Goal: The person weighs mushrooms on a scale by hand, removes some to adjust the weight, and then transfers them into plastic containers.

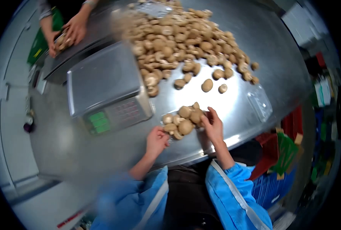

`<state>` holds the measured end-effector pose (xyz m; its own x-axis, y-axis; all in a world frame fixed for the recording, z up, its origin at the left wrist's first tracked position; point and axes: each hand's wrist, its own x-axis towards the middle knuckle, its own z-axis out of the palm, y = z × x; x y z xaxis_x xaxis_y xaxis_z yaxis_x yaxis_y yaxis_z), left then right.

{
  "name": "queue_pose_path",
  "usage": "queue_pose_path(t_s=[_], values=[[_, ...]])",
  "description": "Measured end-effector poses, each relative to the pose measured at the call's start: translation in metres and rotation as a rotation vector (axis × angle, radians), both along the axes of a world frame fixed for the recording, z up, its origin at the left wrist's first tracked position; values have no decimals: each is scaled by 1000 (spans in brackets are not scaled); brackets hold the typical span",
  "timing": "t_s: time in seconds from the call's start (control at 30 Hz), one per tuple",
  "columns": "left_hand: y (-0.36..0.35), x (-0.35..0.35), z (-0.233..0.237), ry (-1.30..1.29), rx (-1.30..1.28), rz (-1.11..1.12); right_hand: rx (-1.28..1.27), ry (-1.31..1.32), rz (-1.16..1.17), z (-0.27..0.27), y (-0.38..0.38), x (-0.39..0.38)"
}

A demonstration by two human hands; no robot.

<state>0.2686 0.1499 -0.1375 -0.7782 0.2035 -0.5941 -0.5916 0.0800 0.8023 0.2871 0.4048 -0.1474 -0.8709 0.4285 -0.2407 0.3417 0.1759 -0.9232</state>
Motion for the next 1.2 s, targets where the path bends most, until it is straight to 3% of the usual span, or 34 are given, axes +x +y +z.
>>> queue_pose_path(t_s=[0.17,0.33,0.57,0.67,0.8,0.93,1.03,1.07,1.17,1.2], values=[[-21,-14,41,93,98,82,63,55,34,62,-24,-20],[-77,-58,96,187,-9,174,48,144,213,109,-72,-83],[-171,-132,99,355,-153,316,99,205,407,107,-162,-169],[-199,-156,100,330,-321,262,223,224,460,113,-188,-188],[-220,-178,86,364,-349,278,239,191,567,113,-203,-204],[-225,-185,80,374,-522,311,36,133,600,119,-189,-193],[-231,-177,65,588,-647,407,10,425,488,99,-151,-166],[-233,-172,65,612,-554,468,156,458,431,94,-130,-154],[-226,-153,79,659,-306,651,14,137,118,52,-38,-111],[-228,-146,82,682,-313,668,95,47,9,57,-10,-99]])
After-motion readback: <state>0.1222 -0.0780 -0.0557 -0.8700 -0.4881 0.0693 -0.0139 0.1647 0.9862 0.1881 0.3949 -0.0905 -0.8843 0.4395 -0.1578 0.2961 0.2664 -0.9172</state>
